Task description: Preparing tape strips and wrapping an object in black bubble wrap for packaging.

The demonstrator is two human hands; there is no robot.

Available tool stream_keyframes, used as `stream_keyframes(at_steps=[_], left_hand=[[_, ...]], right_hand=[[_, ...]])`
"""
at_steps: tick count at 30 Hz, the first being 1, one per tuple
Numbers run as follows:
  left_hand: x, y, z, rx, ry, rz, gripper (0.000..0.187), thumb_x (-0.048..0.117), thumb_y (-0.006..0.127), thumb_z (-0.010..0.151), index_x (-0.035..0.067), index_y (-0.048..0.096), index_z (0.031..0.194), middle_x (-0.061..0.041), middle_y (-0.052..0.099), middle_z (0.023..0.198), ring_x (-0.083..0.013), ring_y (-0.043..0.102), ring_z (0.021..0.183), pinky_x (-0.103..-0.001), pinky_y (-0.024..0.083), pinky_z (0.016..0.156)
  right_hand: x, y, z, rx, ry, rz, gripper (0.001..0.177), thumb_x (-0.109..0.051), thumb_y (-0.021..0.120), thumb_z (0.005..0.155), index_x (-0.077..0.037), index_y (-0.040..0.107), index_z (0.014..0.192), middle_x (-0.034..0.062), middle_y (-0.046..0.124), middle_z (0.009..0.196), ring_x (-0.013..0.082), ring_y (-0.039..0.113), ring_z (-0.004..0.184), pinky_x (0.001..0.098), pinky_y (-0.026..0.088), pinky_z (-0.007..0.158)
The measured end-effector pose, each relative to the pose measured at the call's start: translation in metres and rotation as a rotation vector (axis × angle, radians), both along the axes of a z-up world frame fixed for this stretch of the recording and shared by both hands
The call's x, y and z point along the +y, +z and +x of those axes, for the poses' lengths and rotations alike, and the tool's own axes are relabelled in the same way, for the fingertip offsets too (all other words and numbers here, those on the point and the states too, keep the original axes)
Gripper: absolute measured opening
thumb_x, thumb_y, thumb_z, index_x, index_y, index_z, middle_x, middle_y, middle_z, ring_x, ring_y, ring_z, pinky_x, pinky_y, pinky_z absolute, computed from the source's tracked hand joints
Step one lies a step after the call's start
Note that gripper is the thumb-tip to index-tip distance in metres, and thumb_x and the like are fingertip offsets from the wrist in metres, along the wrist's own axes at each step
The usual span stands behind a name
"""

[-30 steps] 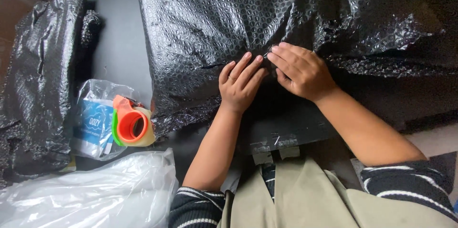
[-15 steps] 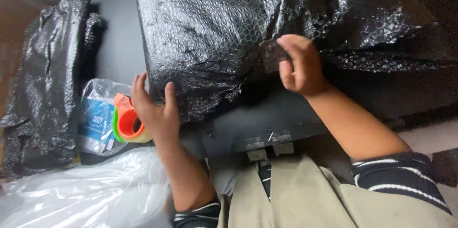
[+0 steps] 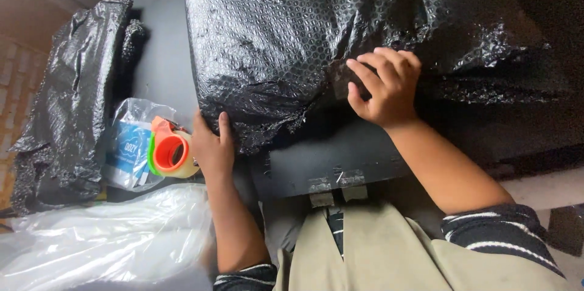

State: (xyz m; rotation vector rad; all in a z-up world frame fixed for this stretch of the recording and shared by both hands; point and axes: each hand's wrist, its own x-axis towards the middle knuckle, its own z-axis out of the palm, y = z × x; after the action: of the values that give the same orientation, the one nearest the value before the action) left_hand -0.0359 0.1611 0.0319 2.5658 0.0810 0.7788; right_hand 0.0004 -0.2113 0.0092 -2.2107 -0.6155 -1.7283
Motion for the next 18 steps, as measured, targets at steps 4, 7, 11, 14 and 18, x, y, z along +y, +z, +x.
stream_keyframes(at_steps=[4, 7, 11, 14, 18], left_hand=[[-0.002, -0.002, -0.004, -0.025, -0.001, 0.040, 0.049, 0.043, 0.060, 0.106, 0.005, 0.056, 0.137, -0.025, 0.069, 0.102, -0.0515, 0.067, 0.091, -0.060, 0.052, 0.079], [0.006, -0.021, -0.002, -0.023, 0.030, 0.092, 0.049, 0.046, 0.060, 0.107, 0.004, 0.058, 0.133, -0.023, 0.070, 0.097, -0.0480, 0.069, 0.086, -0.056, 0.054, 0.077], [-0.022, 0.005, -0.031, 0.131, 0.032, 0.045, 0.057, 0.054, 0.057, 0.104, 0.007, 0.055, 0.137, -0.026, 0.070, 0.098, -0.0500, 0.069, 0.090, -0.059, 0.053, 0.080], [-0.042, 0.031, -0.062, 0.223, -0.037, -0.011, 0.055, 0.053, 0.056, 0.103, 0.007, 0.058, 0.133, -0.027, 0.071, 0.099, -0.0504, 0.069, 0.091, -0.060, 0.053, 0.080], [-0.039, 0.030, -0.095, 0.303, -0.287, -0.315, 0.053, 0.035, 0.054, 0.102, 0.007, 0.051, 0.147, -0.030, 0.067, 0.122, -0.0518, 0.062, 0.114, -0.060, 0.052, 0.093]], right_hand=[[-0.004, 0.002, -0.004, -0.026, -0.069, 0.004, 0.034, -0.038, 0.059, 0.098, -0.019, 0.083, 0.112, 0.0016, 0.066, 0.112, 0.0249, 0.060, 0.110, 0.0465, 0.042, 0.096], [-0.006, 0.007, -0.003, 0.035, -0.075, 0.019, 0.028, -0.034, 0.065, 0.092, -0.020, 0.083, 0.108, -0.0002, 0.066, 0.106, 0.0252, 0.060, 0.110, 0.0478, 0.040, 0.098], [-0.021, 0.005, -0.004, 0.024, -0.048, 0.061, 0.025, -0.034, 0.063, 0.098, -0.020, 0.083, 0.102, 0.0000, 0.066, 0.101, 0.0257, 0.059, 0.106, 0.0472, 0.042, 0.096], [-0.028, -0.002, 0.002, 0.031, -0.071, 0.064, 0.022, -0.034, 0.065, 0.097, -0.020, 0.082, 0.101, -0.0003, 0.063, 0.098, 0.0263, 0.058, 0.103, 0.0466, 0.043, 0.093], [-0.014, 0.000, -0.006, -0.007, 0.070, 0.025, 0.018, -0.028, 0.068, 0.093, -0.018, 0.082, 0.100, 0.0017, 0.062, 0.091, 0.0280, 0.059, 0.096, 0.0483, 0.044, 0.091]])
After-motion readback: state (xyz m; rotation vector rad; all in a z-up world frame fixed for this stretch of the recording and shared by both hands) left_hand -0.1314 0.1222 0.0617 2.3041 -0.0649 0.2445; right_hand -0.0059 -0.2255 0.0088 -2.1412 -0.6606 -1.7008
